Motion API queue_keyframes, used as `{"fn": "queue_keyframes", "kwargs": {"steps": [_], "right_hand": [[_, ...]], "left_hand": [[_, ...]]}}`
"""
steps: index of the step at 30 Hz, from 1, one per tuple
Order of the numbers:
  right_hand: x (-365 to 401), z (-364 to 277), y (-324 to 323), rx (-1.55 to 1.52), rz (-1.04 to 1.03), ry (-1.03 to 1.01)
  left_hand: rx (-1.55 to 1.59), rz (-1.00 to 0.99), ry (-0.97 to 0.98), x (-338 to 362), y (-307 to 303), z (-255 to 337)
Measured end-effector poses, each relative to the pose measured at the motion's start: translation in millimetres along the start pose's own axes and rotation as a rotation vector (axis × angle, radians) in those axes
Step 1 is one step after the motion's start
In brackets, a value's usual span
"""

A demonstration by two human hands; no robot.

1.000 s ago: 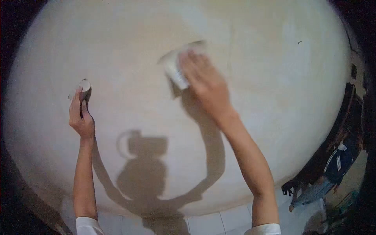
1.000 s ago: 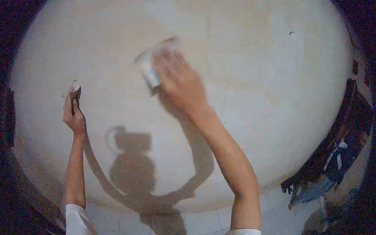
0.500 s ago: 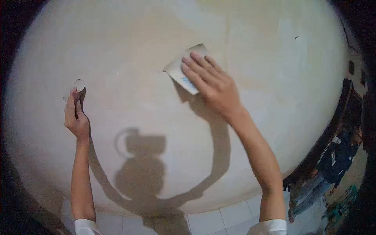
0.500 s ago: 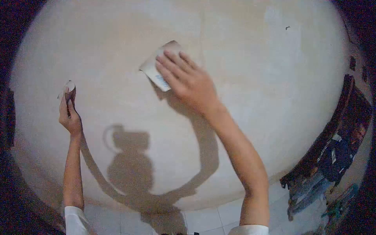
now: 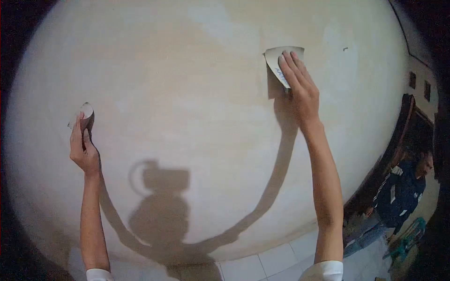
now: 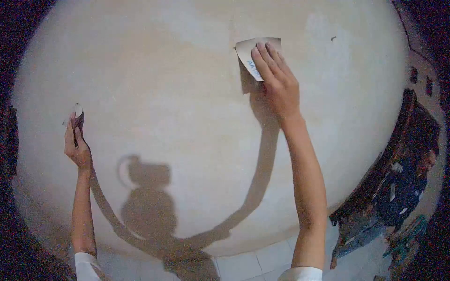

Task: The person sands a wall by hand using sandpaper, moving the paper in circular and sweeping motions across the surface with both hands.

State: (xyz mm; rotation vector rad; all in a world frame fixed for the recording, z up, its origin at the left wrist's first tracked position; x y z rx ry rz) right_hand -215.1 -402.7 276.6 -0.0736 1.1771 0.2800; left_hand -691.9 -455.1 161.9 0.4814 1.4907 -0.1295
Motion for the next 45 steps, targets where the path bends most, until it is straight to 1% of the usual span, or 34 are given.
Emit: {"fn": "queue_keyframes", "kwargs": {"steps": [2, 3, 4, 6, 7, 8, 10, 12, 13, 15, 16, 18, 19, 21, 22, 24, 26, 28, 29, 30, 32, 34, 35, 37, 38, 40, 44, 45], "right_hand": [[-0.8, 21.1, -1.2, 0.044, 0.013, -0.009], [0.3, 38.7, 2.6, -0.031, 0.069, 0.14], [-1.8, 43.3, 8.2, -0.035, 0.08, 0.136], [-1.8, 59.7, 11.5, -0.084, 0.163, 0.386], [-1.7, 54.5, 18.0, -0.046, 0.189, 0.407], [-6.1, 42.3, 21.0, -0.189, 0.128, 0.511], [-23.2, -2.7, 19.5, -0.167, 0.079, 0.322], [-29.1, -50.6, 28.3, -0.222, 0.076, -0.007], [-31.5, -49.4, 26.7, -0.222, 0.076, -0.002], [-39.6, -65.7, 26.3, -0.098, 0.034, -0.31], [-41.8, -56.9, 29.2, -0.1, 0.035, -0.307], [-47.5, 6.2, 38.2, -0.201, 0.019, 0.225], [-49.7, 18.5, 41.3, -0.207, 0.019, 0.225], [-52.7, 36.7, 42.3, -0.047, 0.077, 0.347], [-54.4, 30.1, 48.3, -0.058, 0.077, 0.343], [-59.1, -7.6, 50.5, -0.207, 0.16, 0.22], [-67.6, -63.5, 50.2, -0.283, 0.077, 0.056], [-62.3, -108.5, 46.3, -0.322, 0.138, -0.295], [-60.8, -113.6, 47.6, -0.266, 0.158, -0.342], [-58.3, -102.7, 52.0, -0.262, 0.155, -0.33], [-56.3, -50.9, 66.0, -0.304, 0.092, -0.159], [-53.1, 2.2, 70.5, -0.235, 0.106, 0.175], [-50.6, 11.6, 75.7, -0.241, 0.104, 0.167], [-41.2, 31.7, 89.3, -0.135, 0.061, 0.358], [-39.7, 25.1, 82.2, -0.148, 0.058, 0.351], [-42.7, -18.0, 65.6, -0.317, 0.076, 0.183], [-36.2, -125.6, 48.4, -0.504, -0.064, -0.268], [-30.1, -134.9, 48.5, -0.495, -0.077, -0.261]], "left_hand": [[-0.009, -0.009, -0.011, -1.2, 0.0, 0.1], [-0.013, -0.007, -0.006, -2.6, 1.2, 3.5], [-0.014, 0.008, -0.02, -3.4, 1.0, 8.4], [-0.025, 0.029, -0.032, -4.2, -1.9, 14.2], [-0.057, 0.034, -0.008, -4.8, -2.5, 16.5], [-0.088, 0.036, 0.012, -3.5, -3.7, 20.2], [-0.103, 0.029, 0.017, -2.7, -5.6, 25.1], [-0.113, 0.015, 0.022, -4.7, -7.2, 25.5], [-0.094, 0.024, 0.016, -5.8, -8.2, 25.9], [-0.072, 0.028, 0.011, -6.4, -8.5, 21.1], [-0.019, 0.03, -0.025, -3.9, -8.8, 14.4], [0.025, 0.034, -0.059, -4.9, -11.3, 10.4], [-0.029, 0.032, -0.044, -6.4, -11.5, 15.5], [-0.098, 0.027, -0.029, -7.5, -16.0, 17.6], [-0.108, 0.035, -0.044, -6.2, -17.5, 16.3], [-0.115, 0.038, -0.07, -3.7, -18.7, 14.1], [-0.114, 0.029, -0.049, -3.7, -21.0, 11.6], [-0.145, 0.017, -0.035, -7.9, -24.7, 10.6], [-0.177, 0.011, -0.029, -8.4, -25.5, 10.1], [-0.173, 0.003, -0.02, -7.1, -26.6, 9.5], [-0.241, -0.005, 0.035, -10.7, -27.8, 6.3], [-0.249, 0.004, 0.041, -14.6, -29.0, 1.5], [-0.255, 0.009, 0.036, -13.7, -30.0, 0.6], [-0.261, 0.016, 0.016, -15.0, -35.1, 7.8], [-0.255, 0.015, 0.012, -15.2, -40.6, 18.0], [-0.277, 0.017, 0.012, -16.5, -46.2, 25.2], [-0.293, 0.014, -0.007, -12.7, -46.8, 9.9], [-0.3, 0.014, 0.025, -16.5, -44.6, 18.4]]}}
Point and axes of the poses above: each hand's wrist, its own x-axis away from the middle knuckle, its own y-axis out of the palm, z = x × y, the point moved 6 cm from there along -x, towards the middle knuckle, and after that the axes turned 6 degrees about x, right-handed, at the moved point
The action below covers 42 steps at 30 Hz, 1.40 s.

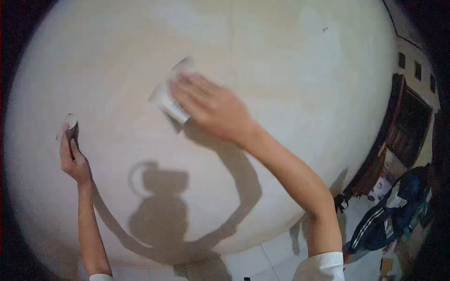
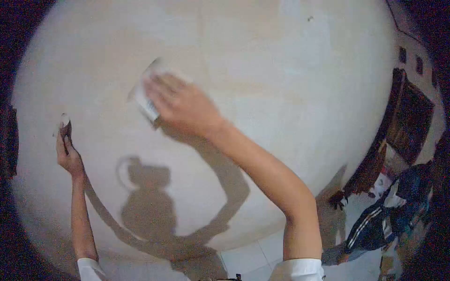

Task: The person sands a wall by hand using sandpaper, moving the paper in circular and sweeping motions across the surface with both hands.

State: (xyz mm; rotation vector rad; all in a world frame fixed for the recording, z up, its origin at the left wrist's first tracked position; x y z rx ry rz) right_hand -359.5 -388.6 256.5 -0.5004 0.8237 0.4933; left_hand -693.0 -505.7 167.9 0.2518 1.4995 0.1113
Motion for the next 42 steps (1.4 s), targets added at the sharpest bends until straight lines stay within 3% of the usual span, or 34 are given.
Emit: {"fn": "queue_keyframes", "kwargs": {"steps": [2, 5, 6, 8, 9, 11, 13, 17, 19, 20, 23, 26, 31, 34, 37, 39, 42], "right_hand": [[18.5, -24.3, -12.0, 0.024, 0.102, -0.2], [35.5, 57.8, -22.1, 0.108, 0.145, 0.158], [45.6, 89.8, -33.7, 0.138, 0.172, 0.412], [74.6, 145.6, -43.6, 0.127, 0.213, 0.69], [76.0, 146.9, -46.1, 0.221, 0.272, 0.583], [80.9, 130.6, -56.5, 0.236, 0.209, 0.63], [68.1, 94.8, -43.3, 0.174, 0.206, 0.535], [43.0, 15.4, -9.7, 0.186, 0.062, 0.105], [43.3, 32.1, -10.3, 0.221, 0.077, 0.127], [45.6, 45.0, -12.7, 0.255, 0.08, 0.141], [65.9, 86.5, -27.3, 0.24, 0.195, 0.512], [79.0, 77.8, -22.4, 0.285, 0.177, 0.568], [77.4, -15.7, -16.1, 0.234, -0.009, 0.195], [88.2, -19.7, -30.9, 0.159, -0.01, 0.125], [104.8, 20.4, -42.1, 0.164, -0.021, 0.254], [122.8, 52.7, -57.4, 0.188, 0.06, 0.519], [132.8, 50.9, -58.8, 0.193, 0.089, 0.625]], "left_hand": [[0.019, -0.01, -0.023, 4.0, -11.7, 13.5], [0.008, -0.035, -0.046, 1.1, -8.0, 5.2], [0.029, -0.018, -0.039, -0.2, -7.3, 4.9], [-0.011, -0.013, -0.044, 0.7, -8.4, -6.0], [-0.031, -0.013, -0.048, 1.3, -9.0, -12.6], [0.079, 0.002, -0.079, 5.9, -21.3, -2.9], [0.149, 0.002, -0.104, 2.8, -17.1, -0.1], [0.019, 0.008, -0.1, 7.1, -18.2, -15.8], [0.033, 0.022, -0.143, 4.0, -16.2, -30.0], [0.026, 0.023, -0.076, 1.3, -15.6, -28.9], [0.018, 0.021, -0.028, -2.8, -19.1, -23.5], [0.018, 0.012, -0.026, 0.4, -27.6, -21.4], [-0.006, 0.015, -0.023, 3.7, -38.0, -8.2], [0.071, 0.023, -0.027, 2.6, -44.3, 1.3], [-0.063, 0.023, 0.002, -0.4, -46.6, 2.8], [0.039, 0.017, -0.02, -1.7, -50.2, 15.6], [0.014, 0.048, -0.029, 0.1, -52.8, 17.1]]}}
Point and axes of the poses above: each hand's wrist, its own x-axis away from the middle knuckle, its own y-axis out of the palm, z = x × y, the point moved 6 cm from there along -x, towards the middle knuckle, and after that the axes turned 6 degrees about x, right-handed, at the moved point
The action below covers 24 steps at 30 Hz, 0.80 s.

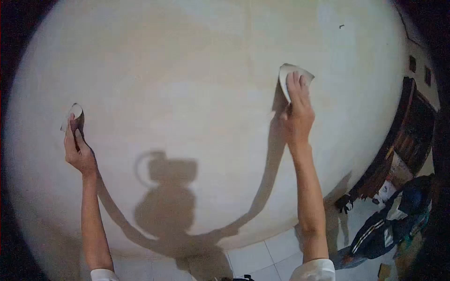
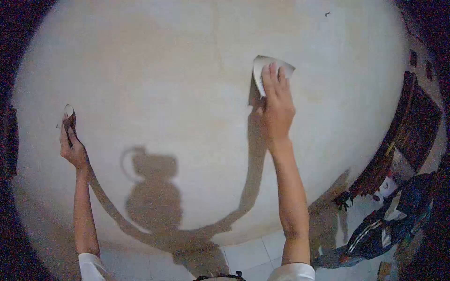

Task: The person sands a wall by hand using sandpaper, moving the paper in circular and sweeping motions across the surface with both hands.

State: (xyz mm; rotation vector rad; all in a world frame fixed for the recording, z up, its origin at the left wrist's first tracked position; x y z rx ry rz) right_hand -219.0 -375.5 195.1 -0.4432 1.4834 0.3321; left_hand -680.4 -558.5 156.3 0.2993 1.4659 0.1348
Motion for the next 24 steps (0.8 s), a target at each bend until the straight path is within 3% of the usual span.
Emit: {"fn": "queue_keyframes", "kwargs": {"steps": [3, 4, 6, 11, 13, 16, 20, 22, 24], "right_hand": [[19.8, -40.0, 10.9, -0.036, -0.054, -0.115], [23.7, -41.3, 6.7, -0.036, -0.061, -0.112], [28.5, -56.1, 2.1, -0.101, -0.022, -0.297], [6.2, 1.5, -5.3, -0.083, -0.011, -0.203], [-1.9, 23.4, -6.7, -0.021, 0.049, -0.044], [-0.8, 20.1, -7.8, -0.033, 0.162, -0.002], [15.9, -31.9, 3.9, -0.233, 0.081, -0.098], [18.6, -56.5, 4.1, -0.189, 0.036, -0.324], [14.1, -35.6, 4.2, -0.177, 0.049, -0.29]], "left_hand": [[-0.091, -0.014, -0.025, 4.8, -2.2, -27.0], [-0.092, -0.021, -0.026, 5.4, -5.8, -13.7], [-0.092, -0.042, 0.043, -3.5, -6.5, 16.3], [-0.06, -0.028, 0.04, -6.1, -5.2, 22.2], [-0.073, -0.033, 0.031, -6.7, -5.6, 18.9], [-0.019, -0.029, 0.038, -8.4, -4.4, 31.7], [-0.015, -0.051, 0.052, -9.5, -2.1, 27.1], [-0.042, -0.052, 0.078, -8.9, -0.6, 26.1], [0.046, -0.057, -0.015, -8.4, 2.0, 18.8]]}}
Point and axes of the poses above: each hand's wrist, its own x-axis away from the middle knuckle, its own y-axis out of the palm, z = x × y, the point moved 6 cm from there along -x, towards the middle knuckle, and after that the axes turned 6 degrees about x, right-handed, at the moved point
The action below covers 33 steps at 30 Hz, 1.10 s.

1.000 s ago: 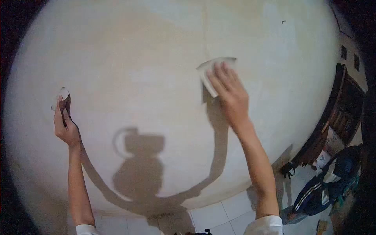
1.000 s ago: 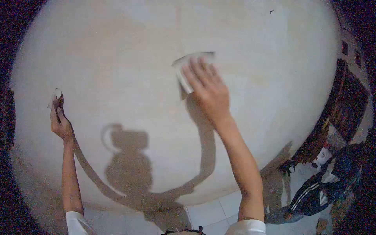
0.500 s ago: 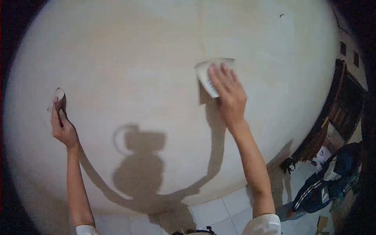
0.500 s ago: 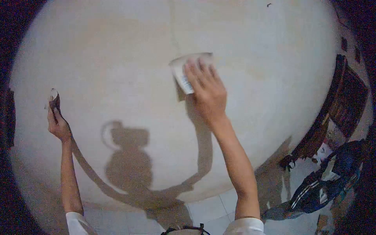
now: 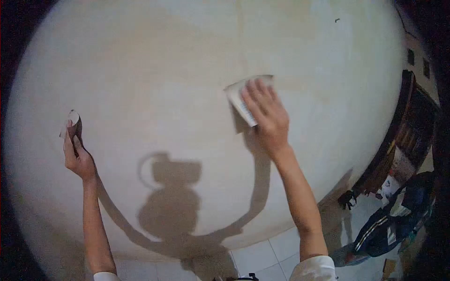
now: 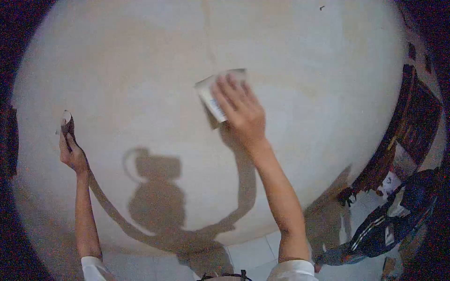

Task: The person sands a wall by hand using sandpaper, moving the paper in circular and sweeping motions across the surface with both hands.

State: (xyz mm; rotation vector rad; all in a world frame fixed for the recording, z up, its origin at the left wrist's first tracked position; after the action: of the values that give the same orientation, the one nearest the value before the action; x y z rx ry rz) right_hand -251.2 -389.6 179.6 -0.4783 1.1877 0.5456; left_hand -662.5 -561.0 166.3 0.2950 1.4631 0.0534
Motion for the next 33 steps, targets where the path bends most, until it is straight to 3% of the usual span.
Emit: {"fn": "queue_keyframes", "kwargs": {"steps": [5, 8, 11, 13, 17, 19, 23, 26, 27, 29, 31, 33], "right_hand": [[6.8, 65.7, -34.9, 0.141, 0.087, 0.24], [10.9, 40.0, -37.1, 0.022, 0.09, 0.227], [14.5, -0.2, -31.3, 0.032, -0.097, -0.051], [13.8, 14.9, -38.9, 0.057, -0.079, -0.065], [3.6, 85.0, -59.5, 0.125, 0.039, 0.149], [6.2, 119.8, -67.1, 0.05, 0.187, 0.364], [-4.2, 88.2, -63.2, 0.0, 0.164, 0.406], [-5.9, 44.0, -52.5, -0.037, 0.02, 0.09], [-8.9, 44.7, -55.7, -0.035, 0.025, 0.091], [-15.9, 31.9, -53.2, 0.021, -0.051, -0.192], [-26.2, 81.0, -49.6, 0.118, 0.025, -0.159], [-47.8, 129.4, -73.0, 0.122, 0.167, 0.051]], "left_hand": [[-0.032, 0.023, 0.046, 1.5, -6.3, 22.4], [-0.038, 0.029, 0.021, 0.2, -5.8, 20.8], [-0.031, 0.031, 0.007, 3.1, -6.2, 31.0], [-0.01, 0.038, 0.03, -3.0, -4.1, 45.5], [-0.091, 0.025, 0.112, -6.8, -4.0, 61.2], [-0.088, 0.026, 0.11, -6.1, -1.8, 70.1], [-0.065, 0.03, 0.072, -7.9, 0.0, 69.6], [-0.061, 0.019, 0.048, -5.5, 1.1, 66.3], [-0.053, 0.01, 0.064, -6.9, 1.5, 69.2], [-0.045, 0.009, 0.088, -9.5, 2.3, 75.5], [-0.022, 0.034, 0.013, -8.8, 2.1, 76.3], [-0.079, 0.027, 0.055, -9.0, 2.2, 81.3]]}}
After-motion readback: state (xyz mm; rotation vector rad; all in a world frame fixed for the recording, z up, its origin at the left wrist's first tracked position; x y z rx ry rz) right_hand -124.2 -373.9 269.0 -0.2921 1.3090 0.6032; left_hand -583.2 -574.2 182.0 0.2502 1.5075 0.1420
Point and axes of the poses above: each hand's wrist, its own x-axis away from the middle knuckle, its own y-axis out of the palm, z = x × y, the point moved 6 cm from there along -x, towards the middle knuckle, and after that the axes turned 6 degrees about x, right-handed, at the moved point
